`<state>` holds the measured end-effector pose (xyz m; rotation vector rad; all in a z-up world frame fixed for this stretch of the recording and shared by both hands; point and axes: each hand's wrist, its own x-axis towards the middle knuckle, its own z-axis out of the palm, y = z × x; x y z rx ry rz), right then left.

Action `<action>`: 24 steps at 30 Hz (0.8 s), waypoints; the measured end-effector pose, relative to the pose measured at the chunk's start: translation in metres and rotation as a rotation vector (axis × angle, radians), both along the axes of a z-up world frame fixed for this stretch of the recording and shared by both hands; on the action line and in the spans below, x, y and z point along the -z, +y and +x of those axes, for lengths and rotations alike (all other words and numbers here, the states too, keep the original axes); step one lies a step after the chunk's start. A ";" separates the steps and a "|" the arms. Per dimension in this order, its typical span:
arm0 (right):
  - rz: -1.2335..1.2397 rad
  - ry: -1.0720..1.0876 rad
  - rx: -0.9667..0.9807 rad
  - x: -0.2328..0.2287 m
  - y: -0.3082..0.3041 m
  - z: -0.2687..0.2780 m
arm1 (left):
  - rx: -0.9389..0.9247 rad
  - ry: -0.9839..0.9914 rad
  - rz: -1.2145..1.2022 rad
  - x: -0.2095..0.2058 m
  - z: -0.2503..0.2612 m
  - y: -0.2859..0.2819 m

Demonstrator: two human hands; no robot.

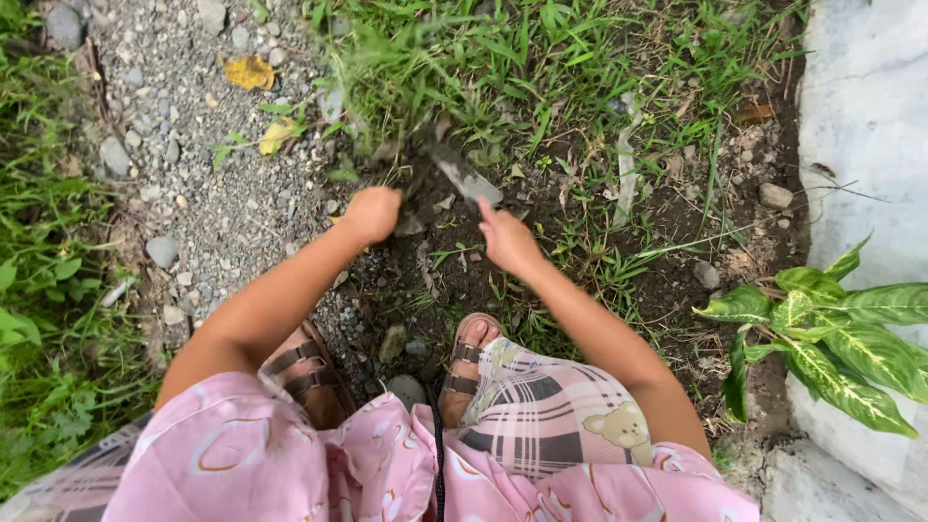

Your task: The person pulls weeds and digs in the soil around a plant using a hand trowel and their hands.

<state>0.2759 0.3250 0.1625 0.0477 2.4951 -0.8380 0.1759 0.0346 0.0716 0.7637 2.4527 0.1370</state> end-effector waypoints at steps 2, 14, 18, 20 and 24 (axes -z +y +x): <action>-0.361 -0.209 0.260 0.004 0.007 -0.012 | 0.003 -0.041 -0.085 -0.013 0.014 -0.017; -0.783 0.061 0.823 -0.034 0.074 -0.017 | 0.027 0.281 0.176 -0.020 -0.128 0.146; -0.498 0.120 0.585 -0.039 0.075 -0.008 | -0.026 0.546 -0.006 0.062 -0.217 0.168; -0.243 0.138 0.431 -0.051 0.075 -0.004 | -0.119 0.507 0.013 0.083 -0.237 0.160; -0.006 0.154 0.286 -0.064 0.070 -0.009 | -0.166 0.425 0.083 0.094 -0.232 0.145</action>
